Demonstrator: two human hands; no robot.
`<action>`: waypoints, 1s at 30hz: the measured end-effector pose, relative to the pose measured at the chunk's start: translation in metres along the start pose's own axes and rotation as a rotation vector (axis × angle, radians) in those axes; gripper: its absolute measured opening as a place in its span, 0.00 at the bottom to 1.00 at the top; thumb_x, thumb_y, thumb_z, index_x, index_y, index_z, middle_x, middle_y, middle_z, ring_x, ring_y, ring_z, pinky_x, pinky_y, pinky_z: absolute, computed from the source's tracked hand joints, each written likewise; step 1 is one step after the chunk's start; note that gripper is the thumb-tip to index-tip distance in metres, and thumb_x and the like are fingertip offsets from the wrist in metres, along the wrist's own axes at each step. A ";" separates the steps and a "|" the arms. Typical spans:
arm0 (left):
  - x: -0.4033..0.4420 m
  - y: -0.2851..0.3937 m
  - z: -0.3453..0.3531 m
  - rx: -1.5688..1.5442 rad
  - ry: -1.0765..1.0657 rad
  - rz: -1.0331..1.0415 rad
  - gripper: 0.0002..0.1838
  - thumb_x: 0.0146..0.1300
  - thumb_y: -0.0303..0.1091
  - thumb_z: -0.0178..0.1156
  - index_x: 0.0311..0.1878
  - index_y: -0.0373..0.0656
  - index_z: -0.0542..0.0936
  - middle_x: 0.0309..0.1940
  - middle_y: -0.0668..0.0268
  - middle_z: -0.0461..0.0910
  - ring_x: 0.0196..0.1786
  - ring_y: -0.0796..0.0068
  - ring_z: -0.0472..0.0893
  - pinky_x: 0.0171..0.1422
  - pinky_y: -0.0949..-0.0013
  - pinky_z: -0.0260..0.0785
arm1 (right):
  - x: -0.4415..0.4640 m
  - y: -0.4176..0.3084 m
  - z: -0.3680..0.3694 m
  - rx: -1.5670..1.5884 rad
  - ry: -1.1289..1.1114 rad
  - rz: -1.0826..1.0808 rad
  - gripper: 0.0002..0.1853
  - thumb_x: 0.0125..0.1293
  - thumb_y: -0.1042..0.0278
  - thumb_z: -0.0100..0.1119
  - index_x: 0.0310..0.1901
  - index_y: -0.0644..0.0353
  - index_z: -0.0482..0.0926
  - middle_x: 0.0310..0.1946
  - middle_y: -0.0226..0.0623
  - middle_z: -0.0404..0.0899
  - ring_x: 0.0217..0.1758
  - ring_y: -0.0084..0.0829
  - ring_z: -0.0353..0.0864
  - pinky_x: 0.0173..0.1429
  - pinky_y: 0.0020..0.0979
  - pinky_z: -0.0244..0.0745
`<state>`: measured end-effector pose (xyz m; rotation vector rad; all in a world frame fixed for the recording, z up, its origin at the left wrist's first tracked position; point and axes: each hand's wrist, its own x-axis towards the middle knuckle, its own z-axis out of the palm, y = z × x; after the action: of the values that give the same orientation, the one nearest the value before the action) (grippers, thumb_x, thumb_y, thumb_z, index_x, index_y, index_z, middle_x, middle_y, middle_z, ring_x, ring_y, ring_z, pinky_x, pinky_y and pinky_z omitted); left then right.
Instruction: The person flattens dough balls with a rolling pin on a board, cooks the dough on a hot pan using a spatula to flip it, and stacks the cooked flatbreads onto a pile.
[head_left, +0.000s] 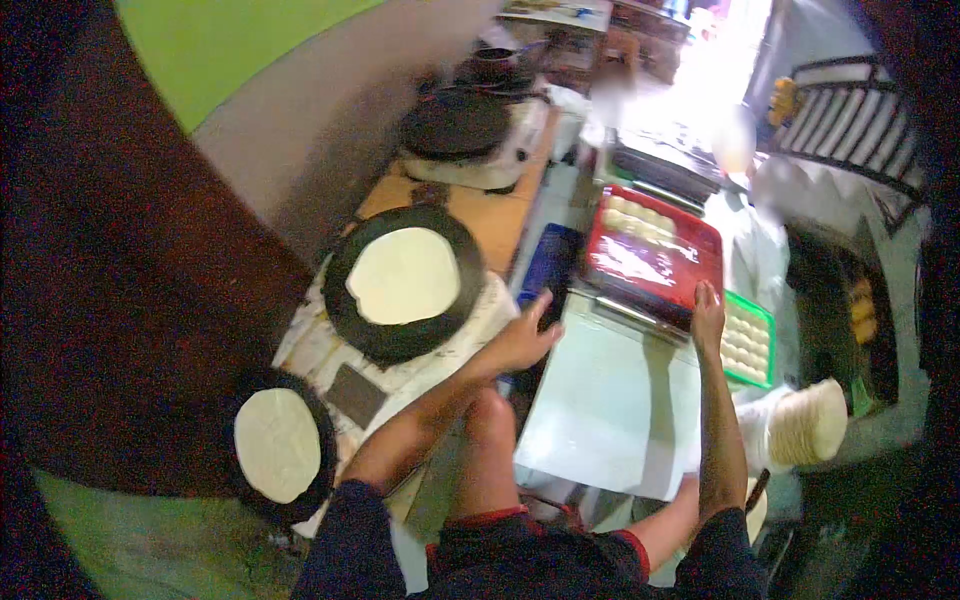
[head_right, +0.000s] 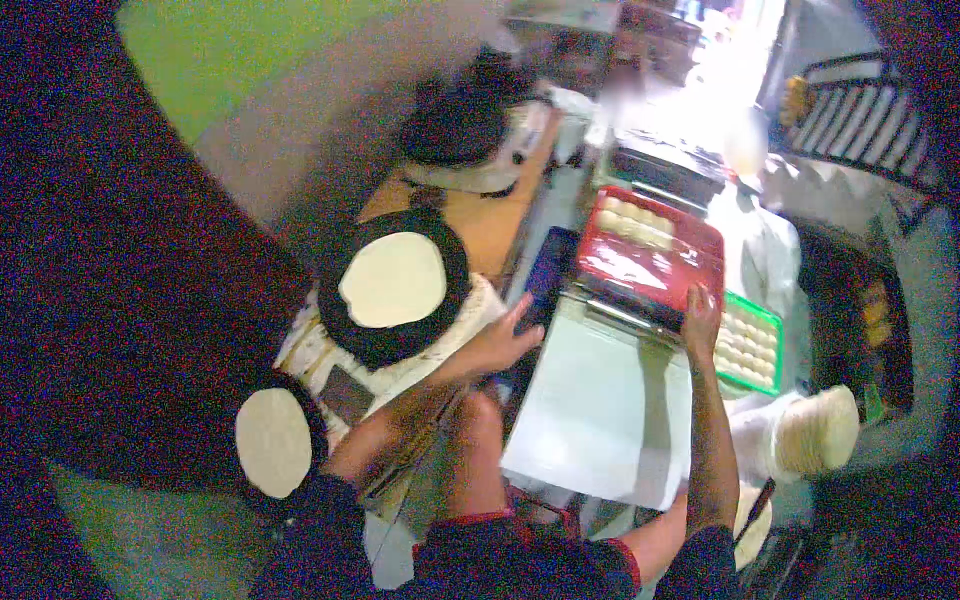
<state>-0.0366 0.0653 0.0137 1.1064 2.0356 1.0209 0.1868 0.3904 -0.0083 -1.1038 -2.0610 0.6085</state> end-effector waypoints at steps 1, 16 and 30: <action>0.047 -0.010 0.036 -0.040 0.159 -0.056 0.45 0.70 0.55 0.56 0.78 0.33 0.53 0.67 0.38 0.70 0.73 0.46 0.69 0.76 0.57 0.61 | 0.017 0.041 -0.012 -0.016 0.057 0.064 0.32 0.76 0.43 0.48 0.64 0.66 0.76 0.62 0.54 0.77 0.67 0.51 0.74 0.70 0.44 0.67; 0.118 -0.022 0.089 0.225 0.110 -0.318 0.39 0.63 0.57 0.63 0.56 0.23 0.74 0.44 0.34 0.82 0.54 0.44 0.84 0.59 0.48 0.75 | 0.042 0.055 -0.078 -0.325 -0.147 0.048 0.34 0.73 0.42 0.50 0.64 0.67 0.73 0.55 0.61 0.80 0.57 0.50 0.83 0.61 0.46 0.76; 0.135 -0.060 0.108 0.644 0.019 0.256 0.42 0.57 0.36 0.68 0.75 0.41 0.62 0.62 0.51 0.75 0.71 0.48 0.68 0.67 0.48 0.64 | 0.168 0.039 0.113 0.115 -0.573 0.147 0.17 0.50 0.58 0.79 0.29 0.62 0.82 0.31 0.35 0.84 0.38 0.25 0.83 0.34 0.33 0.79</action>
<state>-0.0406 0.1980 -0.1120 1.7182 2.3507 0.4774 0.0553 0.5456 -0.0456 -1.1075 -2.3874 1.2159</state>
